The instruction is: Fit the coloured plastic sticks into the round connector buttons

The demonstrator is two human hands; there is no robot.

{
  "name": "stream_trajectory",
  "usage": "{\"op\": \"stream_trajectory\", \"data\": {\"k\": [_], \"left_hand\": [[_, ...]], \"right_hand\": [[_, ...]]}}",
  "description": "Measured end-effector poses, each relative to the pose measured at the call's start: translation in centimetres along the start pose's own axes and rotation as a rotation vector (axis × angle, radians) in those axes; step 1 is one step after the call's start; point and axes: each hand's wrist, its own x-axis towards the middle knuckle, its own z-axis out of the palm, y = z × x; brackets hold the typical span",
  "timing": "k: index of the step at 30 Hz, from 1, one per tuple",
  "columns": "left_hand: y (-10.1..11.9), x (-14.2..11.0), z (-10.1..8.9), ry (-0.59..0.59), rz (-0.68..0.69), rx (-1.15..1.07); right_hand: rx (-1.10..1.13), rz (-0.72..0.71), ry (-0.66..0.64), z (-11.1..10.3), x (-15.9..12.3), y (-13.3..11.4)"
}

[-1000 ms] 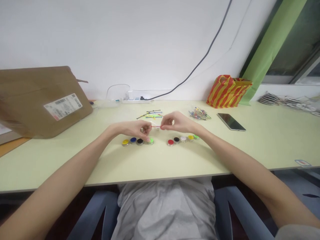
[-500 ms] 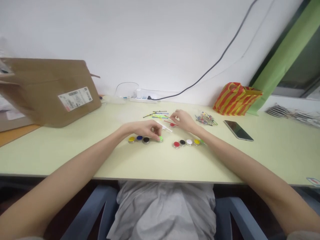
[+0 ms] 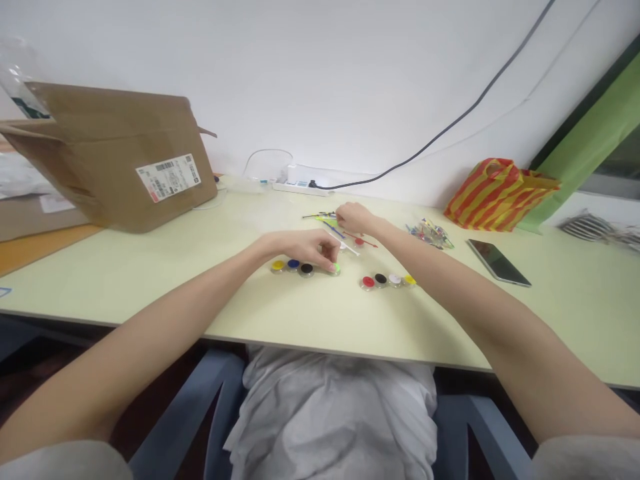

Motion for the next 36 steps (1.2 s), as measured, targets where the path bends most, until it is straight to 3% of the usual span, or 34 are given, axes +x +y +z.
{"op": "stream_trajectory", "data": {"k": [6,16,22,25,28,33,36], "left_hand": [[-0.3,0.1,0.2,0.021,-0.005,0.013],[0.4,-0.1,0.2,0.054,-0.046,0.022],[0.6,-0.2,0.1,0.049,-0.067,0.045],[0.7,-0.2,0.1,0.047,-0.069,0.04],[0.8,-0.1,0.2,0.059,-0.071,0.034],[0.6,0.0,0.6,0.104,-0.047,0.011],[0.5,0.1,0.8,0.124,-0.066,0.004]], "right_hand": [[-0.057,-0.067,-0.069,-0.5,-0.3,0.8],[-0.122,-0.165,-0.097,-1.8,0.7,-1.1],[-0.062,-0.118,-0.046,-4.0,0.6,0.6],[0.035,-0.106,0.028,-6.2,-1.0,1.9],[0.168,-0.153,0.152,-7.3,-4.5,1.7],[0.362,-0.147,0.245,-4.7,-11.0,-1.5],[0.488,-0.103,0.367,-2.5,-13.0,-2.5]]}}
